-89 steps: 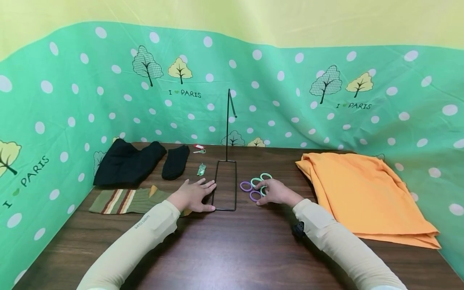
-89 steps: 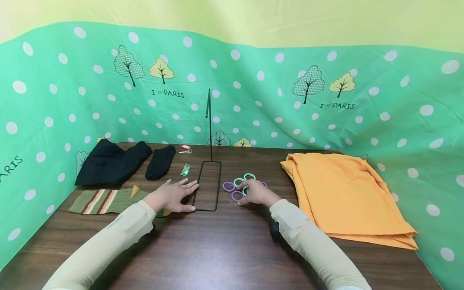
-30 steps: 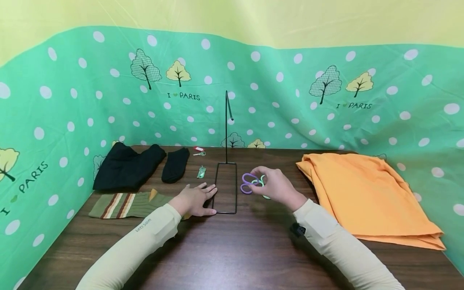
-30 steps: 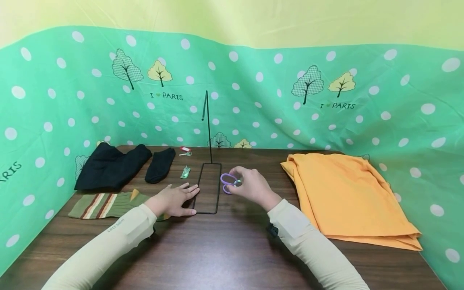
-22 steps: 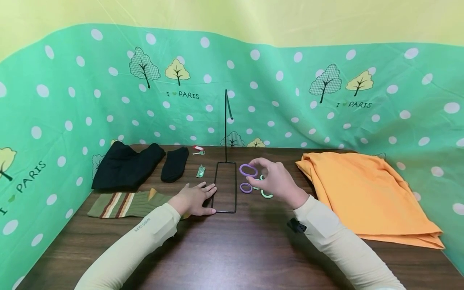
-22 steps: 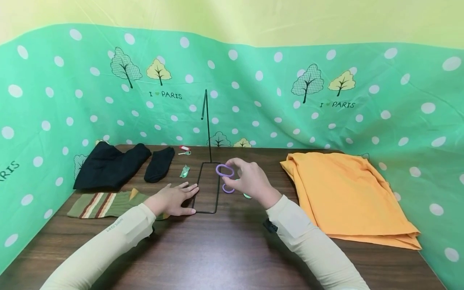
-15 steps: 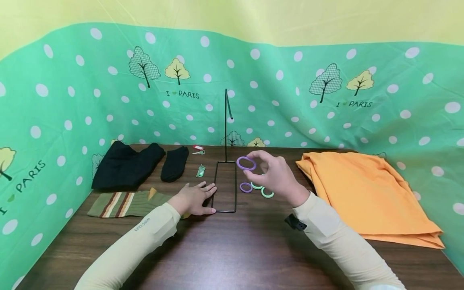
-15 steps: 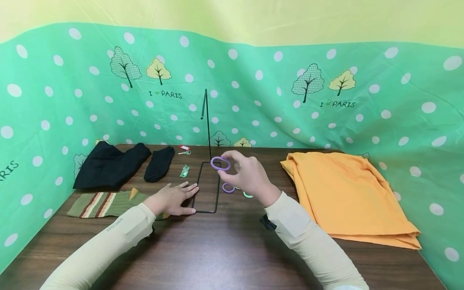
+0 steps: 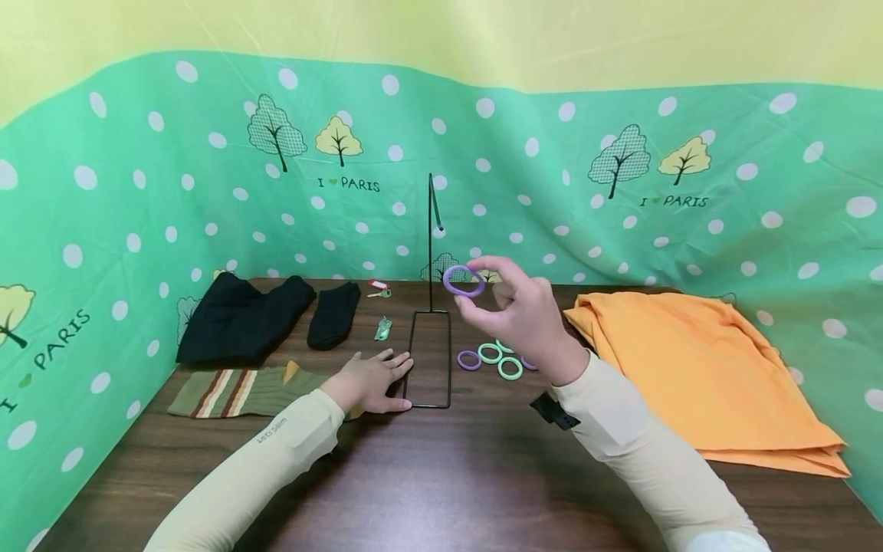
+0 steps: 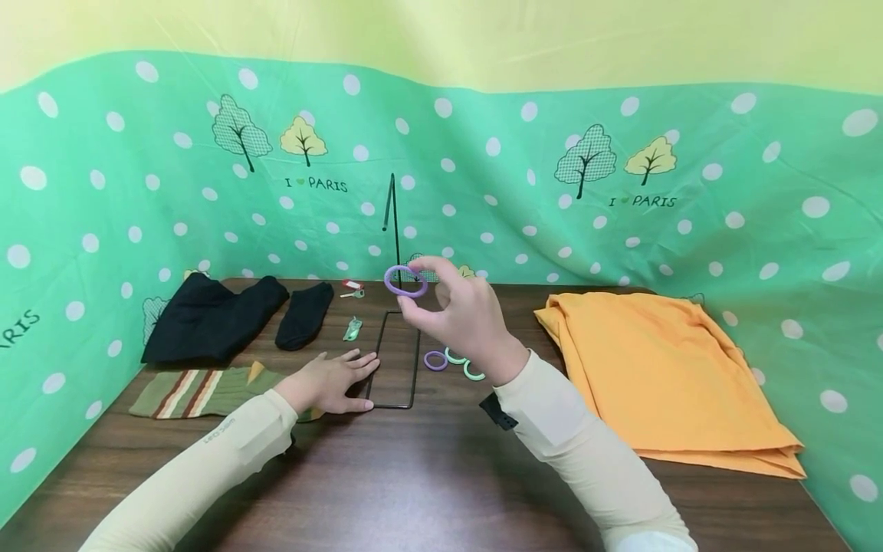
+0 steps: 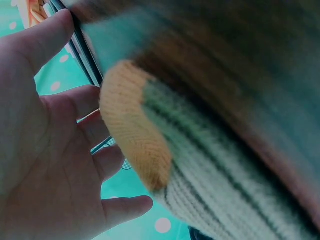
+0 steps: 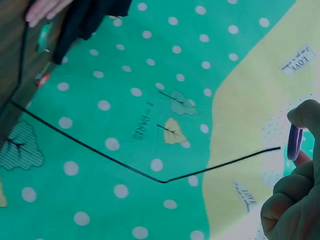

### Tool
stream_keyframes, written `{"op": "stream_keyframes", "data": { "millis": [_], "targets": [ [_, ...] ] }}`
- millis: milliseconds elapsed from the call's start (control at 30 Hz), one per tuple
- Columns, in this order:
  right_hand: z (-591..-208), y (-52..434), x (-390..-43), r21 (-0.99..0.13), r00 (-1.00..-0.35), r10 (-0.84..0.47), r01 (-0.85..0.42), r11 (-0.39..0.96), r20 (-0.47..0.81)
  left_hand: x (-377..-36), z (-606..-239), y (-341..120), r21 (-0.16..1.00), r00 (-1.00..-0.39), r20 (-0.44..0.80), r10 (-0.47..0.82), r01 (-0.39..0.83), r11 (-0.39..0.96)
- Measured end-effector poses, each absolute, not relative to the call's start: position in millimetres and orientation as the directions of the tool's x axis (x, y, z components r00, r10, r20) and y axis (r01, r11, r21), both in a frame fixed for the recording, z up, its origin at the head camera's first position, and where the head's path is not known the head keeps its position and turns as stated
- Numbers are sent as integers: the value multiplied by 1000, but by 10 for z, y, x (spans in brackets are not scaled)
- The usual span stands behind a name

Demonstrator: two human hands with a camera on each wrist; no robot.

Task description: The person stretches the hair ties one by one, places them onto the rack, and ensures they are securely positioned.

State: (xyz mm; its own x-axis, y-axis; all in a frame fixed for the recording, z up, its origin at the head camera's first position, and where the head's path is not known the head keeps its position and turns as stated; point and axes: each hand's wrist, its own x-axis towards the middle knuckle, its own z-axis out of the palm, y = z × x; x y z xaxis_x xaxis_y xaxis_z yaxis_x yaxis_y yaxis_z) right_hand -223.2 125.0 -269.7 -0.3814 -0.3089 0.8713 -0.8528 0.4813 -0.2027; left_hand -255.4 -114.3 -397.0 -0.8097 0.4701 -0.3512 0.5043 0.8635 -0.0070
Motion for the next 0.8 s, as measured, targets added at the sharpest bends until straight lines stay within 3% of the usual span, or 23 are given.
{"op": "stream_keyframes", "data": {
  "millis": [567,800],
  "targets": [
    [-2419,1035,-2419,-135,-312,-243,-824,550,918,-2546,-3962,-1133,-12,-815,-358,456,493,870],
    [-2388,989,-2566,-161,-371,-239,-779,606,897,-2548,-3970,-1136,-21,-813,-362,455,495,868]
  ]
}}
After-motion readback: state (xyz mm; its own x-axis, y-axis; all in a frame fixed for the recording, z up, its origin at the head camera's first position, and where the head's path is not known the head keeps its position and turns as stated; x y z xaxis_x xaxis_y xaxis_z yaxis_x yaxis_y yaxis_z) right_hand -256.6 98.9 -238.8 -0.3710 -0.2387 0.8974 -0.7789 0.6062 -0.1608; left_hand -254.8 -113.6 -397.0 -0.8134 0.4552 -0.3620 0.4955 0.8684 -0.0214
